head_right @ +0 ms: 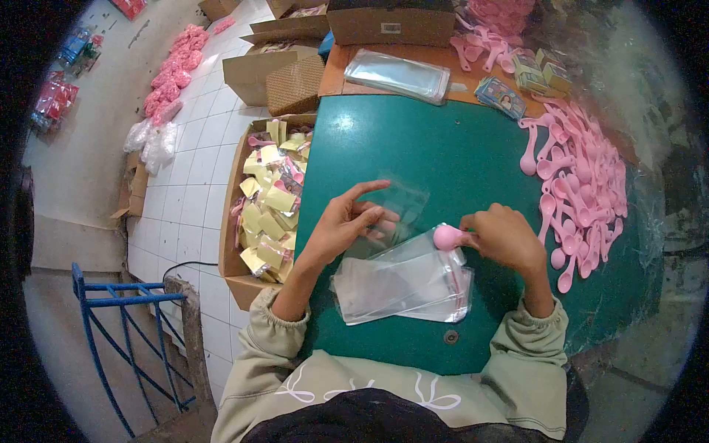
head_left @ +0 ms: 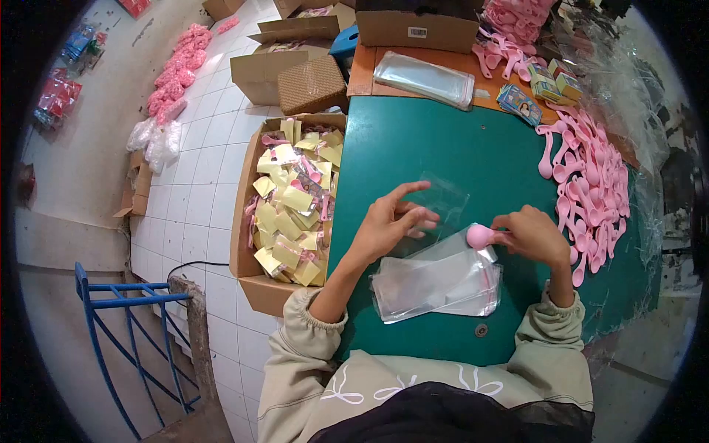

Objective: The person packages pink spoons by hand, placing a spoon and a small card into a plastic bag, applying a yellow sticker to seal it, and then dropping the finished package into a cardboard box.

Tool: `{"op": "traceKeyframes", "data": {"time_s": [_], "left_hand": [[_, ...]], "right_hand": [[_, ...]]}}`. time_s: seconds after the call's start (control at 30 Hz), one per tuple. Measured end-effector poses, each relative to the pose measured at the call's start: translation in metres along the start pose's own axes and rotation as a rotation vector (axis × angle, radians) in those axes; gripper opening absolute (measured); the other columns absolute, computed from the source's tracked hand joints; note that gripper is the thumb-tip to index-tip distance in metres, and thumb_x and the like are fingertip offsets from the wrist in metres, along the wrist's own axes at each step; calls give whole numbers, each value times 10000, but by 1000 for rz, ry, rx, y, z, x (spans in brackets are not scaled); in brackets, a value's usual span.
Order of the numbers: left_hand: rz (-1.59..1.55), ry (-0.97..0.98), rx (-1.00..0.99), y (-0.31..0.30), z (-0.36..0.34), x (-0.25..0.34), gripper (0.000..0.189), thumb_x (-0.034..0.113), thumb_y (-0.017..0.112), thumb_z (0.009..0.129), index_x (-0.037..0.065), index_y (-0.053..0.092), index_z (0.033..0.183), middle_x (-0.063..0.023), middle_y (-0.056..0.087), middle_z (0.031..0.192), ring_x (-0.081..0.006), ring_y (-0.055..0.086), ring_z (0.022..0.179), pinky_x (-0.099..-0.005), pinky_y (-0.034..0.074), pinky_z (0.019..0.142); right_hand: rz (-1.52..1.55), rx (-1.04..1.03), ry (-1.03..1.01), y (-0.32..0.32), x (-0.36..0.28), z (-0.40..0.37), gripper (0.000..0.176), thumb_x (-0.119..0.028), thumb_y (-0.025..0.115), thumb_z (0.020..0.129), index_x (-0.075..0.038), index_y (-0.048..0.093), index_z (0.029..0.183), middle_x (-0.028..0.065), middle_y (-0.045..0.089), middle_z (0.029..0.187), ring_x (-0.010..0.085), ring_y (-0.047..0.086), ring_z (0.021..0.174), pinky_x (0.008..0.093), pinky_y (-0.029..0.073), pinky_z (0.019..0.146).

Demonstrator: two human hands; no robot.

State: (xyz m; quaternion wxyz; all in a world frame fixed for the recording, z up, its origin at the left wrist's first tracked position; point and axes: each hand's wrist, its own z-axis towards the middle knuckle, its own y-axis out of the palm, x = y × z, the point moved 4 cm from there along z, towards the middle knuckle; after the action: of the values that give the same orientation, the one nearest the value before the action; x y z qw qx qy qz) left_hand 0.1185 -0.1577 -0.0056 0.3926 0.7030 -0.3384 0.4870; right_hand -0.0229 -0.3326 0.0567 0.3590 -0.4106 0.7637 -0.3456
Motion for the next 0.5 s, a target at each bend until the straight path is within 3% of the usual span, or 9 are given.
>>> {"op": "traceKeyframes", "data": {"time_s": [0.1,0.2,0.3,0.4,0.5], "left_hand": [[-68,-69,-41,7,-2,0,451,120,561,909,52,398,1323,-107,674,947,-132,636,856,-243,522,717],[45,30,-105,8,3,-7,468,114,601,885,25,412,1304,-110,677,940,-127,634,864,-240,513,735],[-18,2,-94,12,2,-3,474,104,622,869,2,423,1287,-111,680,928,-118,630,849,-238,503,729],[28,20,-114,14,1,-1,450,104,622,868,-4,445,1267,-109,682,918,-110,626,829,-240,502,722],[1,37,-127,19,1,-3,398,97,622,855,10,499,1223,-73,692,865,-85,616,757,-227,488,676]], "right_hand": [[154,193,-361,-8,8,-4,161,-165,616,825,-73,653,952,158,636,799,343,608,751,411,470,670],[132,390,-501,-20,2,-15,167,-81,593,833,-51,629,994,141,613,770,340,591,706,378,468,665],[83,572,-526,-25,1,-12,204,-27,611,813,-14,598,1016,102,583,718,261,584,647,321,462,614],[597,644,-236,-34,1,-10,177,-46,637,812,4,574,970,72,565,697,154,561,592,258,441,545],[755,777,-175,-33,-5,-13,139,-75,637,833,7,548,901,41,551,691,70,520,562,212,412,494]]}}
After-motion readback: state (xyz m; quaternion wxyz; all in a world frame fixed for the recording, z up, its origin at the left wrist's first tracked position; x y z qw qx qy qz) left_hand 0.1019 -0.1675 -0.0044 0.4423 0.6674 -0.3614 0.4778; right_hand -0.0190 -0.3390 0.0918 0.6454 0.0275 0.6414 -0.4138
